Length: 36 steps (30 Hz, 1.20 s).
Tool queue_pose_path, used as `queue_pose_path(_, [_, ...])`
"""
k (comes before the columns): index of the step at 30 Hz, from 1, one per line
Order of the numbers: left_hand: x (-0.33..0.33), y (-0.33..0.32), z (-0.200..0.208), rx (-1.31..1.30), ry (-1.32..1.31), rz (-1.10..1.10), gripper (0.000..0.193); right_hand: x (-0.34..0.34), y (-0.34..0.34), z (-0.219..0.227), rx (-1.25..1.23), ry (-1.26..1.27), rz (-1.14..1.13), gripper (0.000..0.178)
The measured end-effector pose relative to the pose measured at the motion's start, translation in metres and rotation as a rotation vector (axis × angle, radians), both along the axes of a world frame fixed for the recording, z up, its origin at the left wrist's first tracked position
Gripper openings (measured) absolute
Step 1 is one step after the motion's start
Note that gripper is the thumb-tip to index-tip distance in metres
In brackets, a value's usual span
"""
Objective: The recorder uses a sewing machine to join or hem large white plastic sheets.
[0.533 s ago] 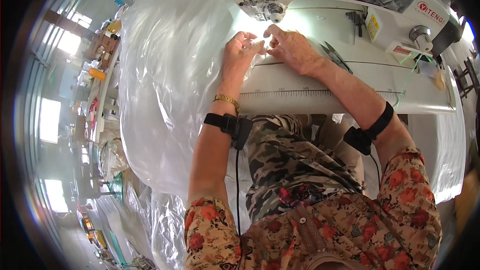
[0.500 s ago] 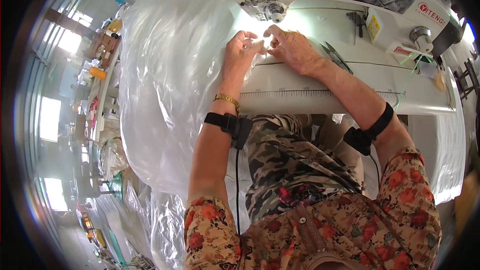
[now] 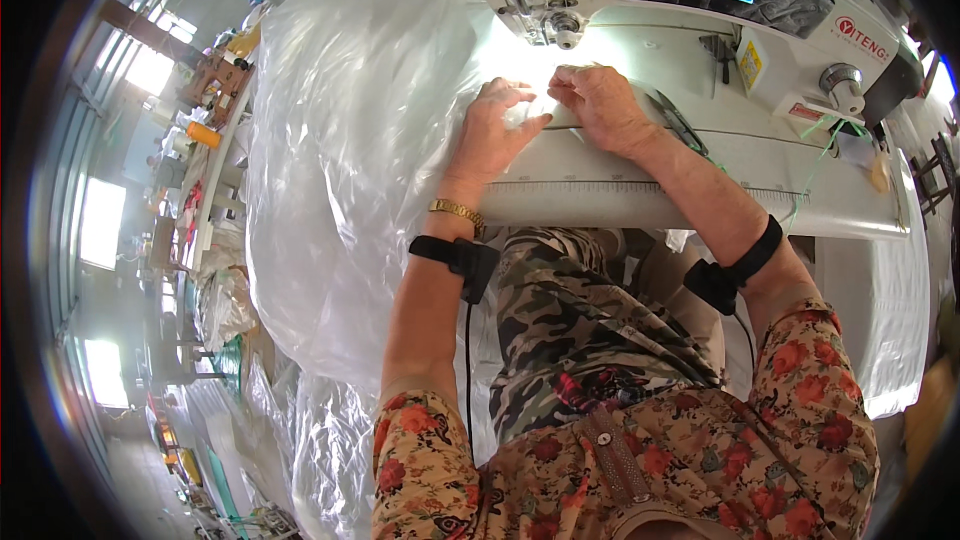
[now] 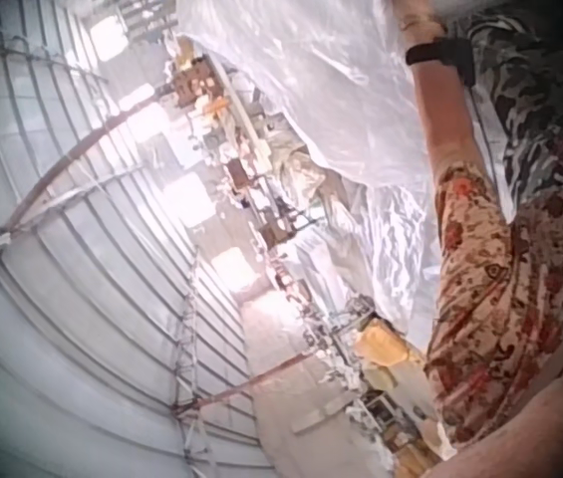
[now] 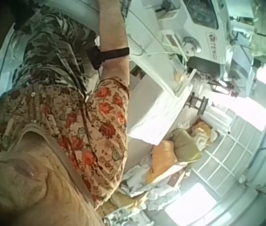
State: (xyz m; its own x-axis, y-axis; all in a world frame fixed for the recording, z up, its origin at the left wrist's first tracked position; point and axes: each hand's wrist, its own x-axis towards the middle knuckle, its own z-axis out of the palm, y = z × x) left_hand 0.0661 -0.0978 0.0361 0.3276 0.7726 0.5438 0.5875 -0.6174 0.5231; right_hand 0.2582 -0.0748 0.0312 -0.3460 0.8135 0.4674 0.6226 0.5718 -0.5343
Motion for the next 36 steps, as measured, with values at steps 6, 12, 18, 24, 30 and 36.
queue_pose_path(6, [-0.006,0.007,-0.001,0.005,0.155,0.085,0.020,-0.004,0.000,0.003,-0.047,-0.012,-0.037,0.015])
queue_pose_path(12, [-0.007,0.014,0.002,-0.095,0.146,0.111,0.029,-0.004,0.002,0.003,-0.061,-0.166,-0.088,0.027])
queue_pose_path(18, [-0.001,0.018,0.000,-0.074,0.195,0.185,0.034,-0.005,0.002,-0.004,0.009,-0.251,-0.155,0.030])
queue_pose_path(24, [-0.003,0.021,-0.003,-0.061,0.242,0.171,0.029,-0.007,-0.002,0.002,0.018,-0.318,-0.175,0.028])
queue_pose_path(30, [0.003,0.019,-0.003,-0.026,0.236,0.221,0.027,-0.004,-0.002,0.000,0.061,-0.298,-0.152,0.027])
queue_pose_path(36, [0.001,0.035,-0.012,-0.175,0.036,0.189,0.023,-0.004,0.005,-0.014,0.244,-0.249,-0.093,0.026])
